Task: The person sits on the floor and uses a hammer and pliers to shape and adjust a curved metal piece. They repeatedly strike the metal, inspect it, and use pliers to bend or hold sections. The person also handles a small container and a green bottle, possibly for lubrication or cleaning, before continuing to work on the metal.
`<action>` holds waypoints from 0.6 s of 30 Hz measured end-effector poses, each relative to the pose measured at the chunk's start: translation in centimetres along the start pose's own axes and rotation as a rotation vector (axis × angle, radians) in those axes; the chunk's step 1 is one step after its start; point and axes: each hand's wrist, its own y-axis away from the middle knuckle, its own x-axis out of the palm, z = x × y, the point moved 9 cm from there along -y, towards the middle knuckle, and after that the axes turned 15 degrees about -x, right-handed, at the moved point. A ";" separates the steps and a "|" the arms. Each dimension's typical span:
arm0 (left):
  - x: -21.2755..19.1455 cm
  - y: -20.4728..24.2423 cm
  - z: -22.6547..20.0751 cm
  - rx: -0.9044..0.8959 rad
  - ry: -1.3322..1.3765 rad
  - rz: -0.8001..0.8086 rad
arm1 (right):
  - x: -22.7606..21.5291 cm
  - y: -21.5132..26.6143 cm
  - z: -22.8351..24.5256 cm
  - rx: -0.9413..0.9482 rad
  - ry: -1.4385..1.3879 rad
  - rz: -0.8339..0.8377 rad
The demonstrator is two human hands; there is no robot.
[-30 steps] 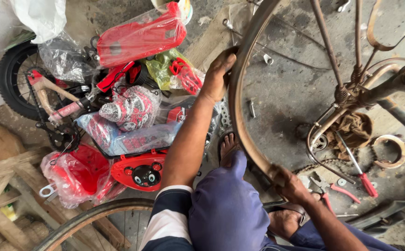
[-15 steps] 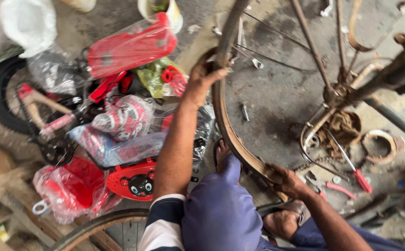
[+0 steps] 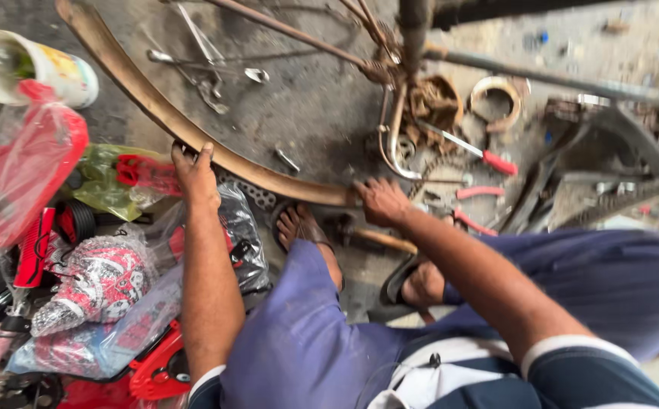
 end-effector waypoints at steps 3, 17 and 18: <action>0.0 1.7 2.1 -0.006 -0.151 -0.061 | -3.5 2.0 2.2 -0.129 0.227 -0.191; 5.0 13.7 -4.1 0.124 -0.644 0.222 | -22.3 37.6 10.1 -0.185 0.182 -0.814; 5.9 14.6 -6.1 0.139 -0.632 0.312 | -22.7 41.7 8.5 -0.134 0.191 -0.965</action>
